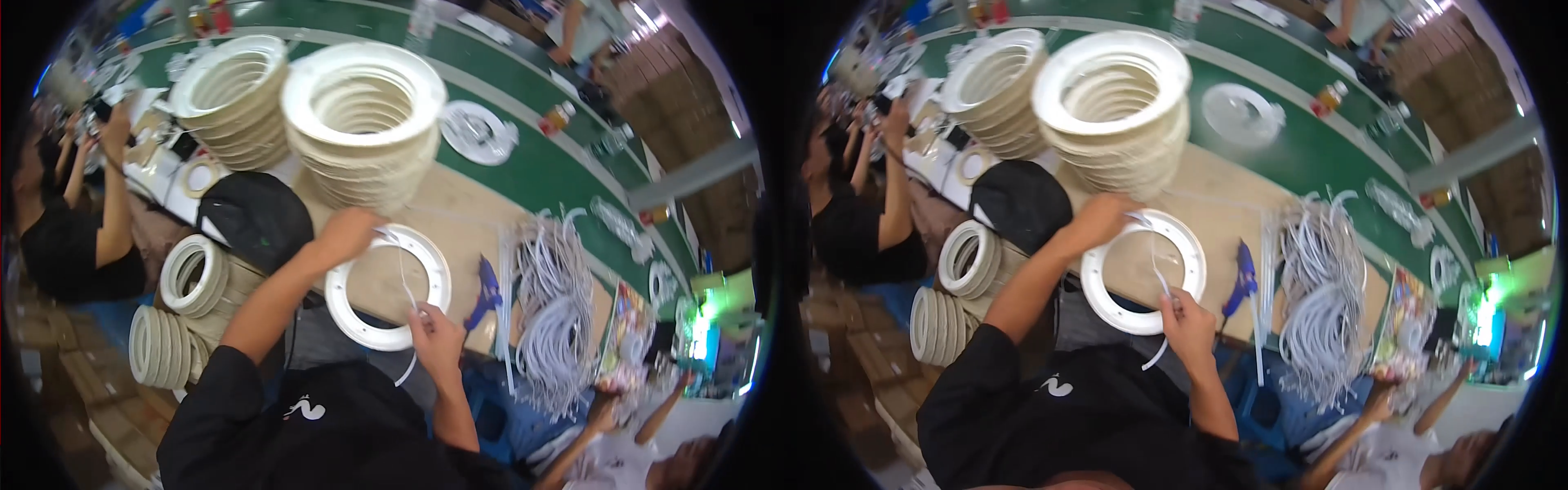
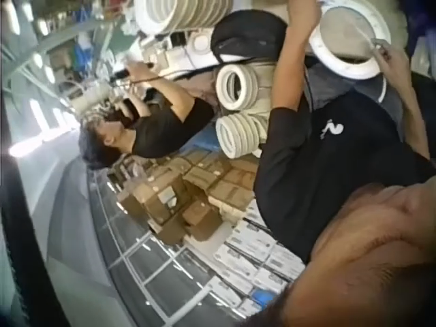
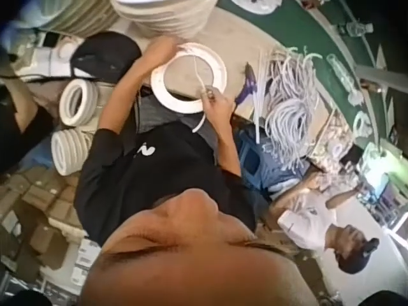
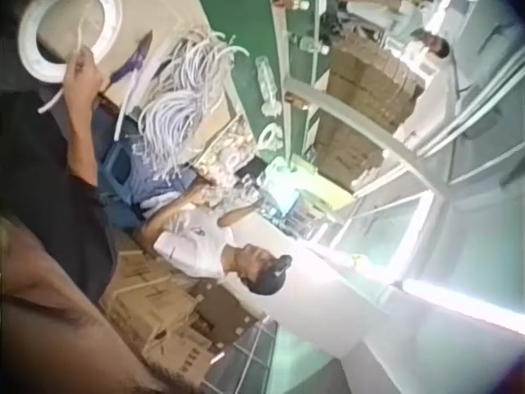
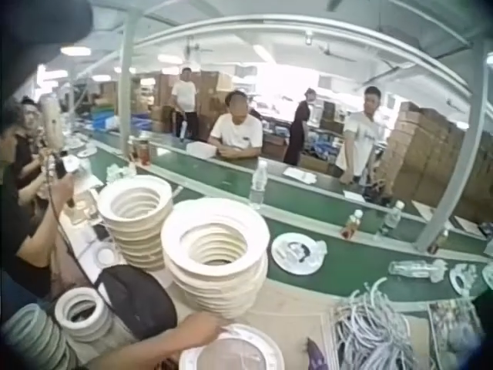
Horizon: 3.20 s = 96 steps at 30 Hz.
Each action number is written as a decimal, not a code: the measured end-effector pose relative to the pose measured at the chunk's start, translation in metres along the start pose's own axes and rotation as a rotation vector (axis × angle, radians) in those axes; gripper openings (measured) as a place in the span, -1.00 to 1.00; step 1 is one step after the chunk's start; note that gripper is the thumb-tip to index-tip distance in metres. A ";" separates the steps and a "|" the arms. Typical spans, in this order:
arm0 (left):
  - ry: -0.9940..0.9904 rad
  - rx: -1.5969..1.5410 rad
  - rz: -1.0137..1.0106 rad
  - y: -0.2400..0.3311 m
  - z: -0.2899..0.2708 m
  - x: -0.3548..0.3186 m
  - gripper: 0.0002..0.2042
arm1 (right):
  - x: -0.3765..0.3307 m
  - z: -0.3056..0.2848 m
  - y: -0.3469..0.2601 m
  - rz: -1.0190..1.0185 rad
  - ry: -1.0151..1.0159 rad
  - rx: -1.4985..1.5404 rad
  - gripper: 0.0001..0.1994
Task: Assembling plastic components and wiring for lighting fixtures on a production line.
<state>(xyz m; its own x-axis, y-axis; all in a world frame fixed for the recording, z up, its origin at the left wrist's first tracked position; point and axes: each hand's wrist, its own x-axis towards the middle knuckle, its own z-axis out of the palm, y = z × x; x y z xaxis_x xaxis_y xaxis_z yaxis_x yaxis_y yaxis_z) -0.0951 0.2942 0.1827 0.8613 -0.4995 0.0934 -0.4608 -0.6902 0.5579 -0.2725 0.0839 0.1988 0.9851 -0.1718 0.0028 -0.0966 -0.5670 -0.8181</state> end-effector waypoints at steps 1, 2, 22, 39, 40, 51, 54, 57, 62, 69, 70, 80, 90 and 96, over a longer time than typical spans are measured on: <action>-0.024 -0.008 0.014 0.009 -0.007 -0.002 -0.74 | 0.000 0.000 0.000 0.071 -0.041 0.085 -0.79; 0.004 -0.057 0.019 0.017 -0.009 -0.003 -0.70 | -0.003 -0.002 0.005 0.051 0.033 0.073 -0.82; -0.179 -0.228 -0.455 0.040 -0.010 -0.119 -0.30 | -0.013 -0.054 -0.007 -0.113 -0.286 -0.191 -0.79; -0.224 -0.266 -0.577 0.064 -0.028 -0.129 -0.27 | -0.018 -0.040 0.005 -0.151 -0.214 -0.229 -0.80; -0.201 -0.311 -0.553 0.061 -0.025 -0.132 -0.31 | -0.015 -0.042 0.005 -0.135 -0.209 -0.238 -0.80; -0.207 -0.245 -0.213 0.018 -0.019 -0.060 -0.38 | -0.010 -0.030 -0.008 -0.025 -0.016 -0.368 -0.73; -0.087 -0.233 -0.094 0.015 -0.018 -0.049 -0.43 | -0.005 -0.028 -0.004 -0.044 0.033 -0.405 -0.72; -0.041 -0.365 -0.120 0.044 -0.041 -0.046 -0.64 | -0.001 -0.032 0.000 -0.018 0.118 -0.410 -0.75; 0.014 -0.099 -0.049 0.050 -0.044 -0.064 -0.87 | 0.003 -0.032 0.006 -0.085 0.195 -0.481 -0.78; 0.035 0.162 0.031 0.054 -0.017 -0.041 -0.85 | 0.017 -0.027 0.003 -0.008 0.205 -0.671 -0.75; 0.032 0.165 0.030 0.054 -0.011 -0.035 -0.87 | 0.019 -0.026 0.003 0.023 0.190 -0.688 -0.75; 0.093 0.112 0.099 0.041 0.015 -0.014 -0.81 | 0.027 -0.014 0.007 0.117 0.095 -0.786 -0.71; 0.086 0.206 0.222 0.041 0.020 -0.008 -0.77 | 0.024 -0.016 0.009 0.015 0.114 -0.769 -0.72; 0.073 0.358 0.339 0.031 0.025 -0.017 -0.65 | 0.024 -0.016 0.014 -0.011 0.112 -0.763 -0.68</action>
<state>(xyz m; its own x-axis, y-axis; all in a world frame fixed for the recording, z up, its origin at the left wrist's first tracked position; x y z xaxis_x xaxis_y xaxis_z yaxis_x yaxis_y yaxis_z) -0.1294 0.2680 0.1775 0.6569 -0.6980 0.2850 -0.7513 -0.6381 0.1687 -0.2529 0.0589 0.1969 0.9703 -0.2202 0.0997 -0.1980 -0.9606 -0.1949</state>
